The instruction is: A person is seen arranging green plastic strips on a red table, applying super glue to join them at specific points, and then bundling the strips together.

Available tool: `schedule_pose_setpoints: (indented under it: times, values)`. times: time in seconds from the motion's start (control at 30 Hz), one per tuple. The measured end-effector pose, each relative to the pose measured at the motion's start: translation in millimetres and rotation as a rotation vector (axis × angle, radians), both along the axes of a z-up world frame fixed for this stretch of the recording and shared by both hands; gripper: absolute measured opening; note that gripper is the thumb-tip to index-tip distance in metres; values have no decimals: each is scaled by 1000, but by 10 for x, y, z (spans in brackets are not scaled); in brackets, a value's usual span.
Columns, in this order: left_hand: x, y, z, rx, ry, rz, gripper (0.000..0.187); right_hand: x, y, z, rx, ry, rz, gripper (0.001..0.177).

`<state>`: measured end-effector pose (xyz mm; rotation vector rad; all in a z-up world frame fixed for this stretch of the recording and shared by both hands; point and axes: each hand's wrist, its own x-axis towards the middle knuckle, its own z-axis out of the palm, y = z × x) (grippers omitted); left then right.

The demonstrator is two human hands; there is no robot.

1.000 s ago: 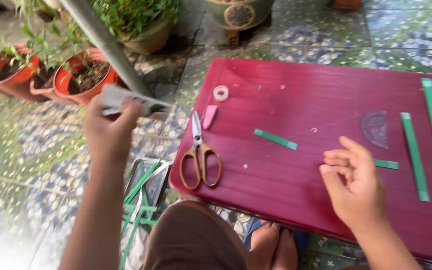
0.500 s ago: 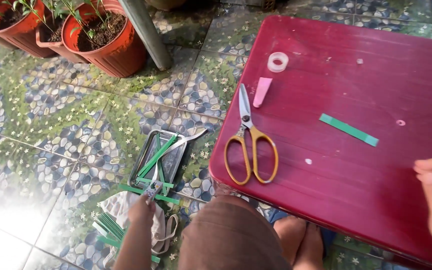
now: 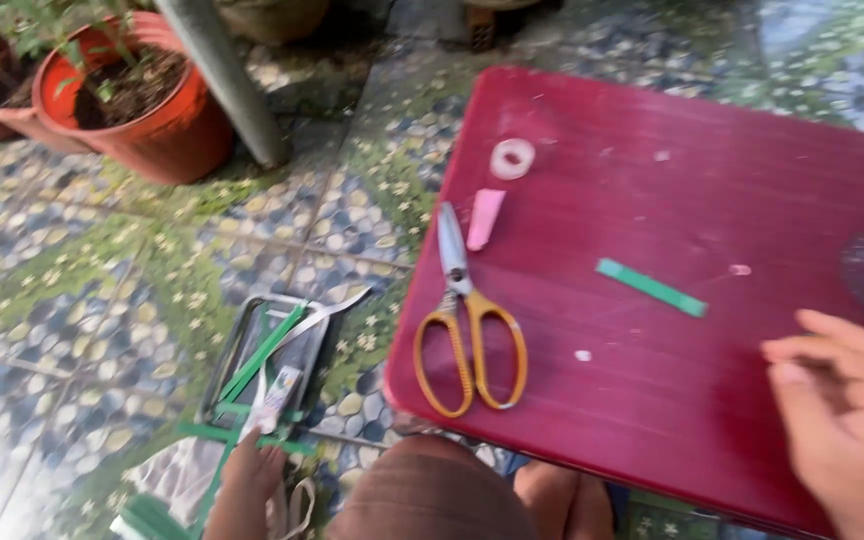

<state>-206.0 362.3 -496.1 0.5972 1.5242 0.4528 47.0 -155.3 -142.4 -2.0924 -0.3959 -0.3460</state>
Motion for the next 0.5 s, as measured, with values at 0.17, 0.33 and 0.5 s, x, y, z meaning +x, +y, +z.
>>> schedule_pose_setpoints:
  times: [0.17, 0.33, 0.5]
  values:
    - [-21, -178, 746, 82, -40, -225, 50, -228, 287, 204, 49, -54, -46, 41]
    - [743, -1192, 3280, 831, 7, -555, 35, -189, 155, 223, 72, -93, -73, 28]
    - [1443, -1910, 4272, 1127, -77, -1015, 23, -13, -231, 441, -429, -153, -153, 24]
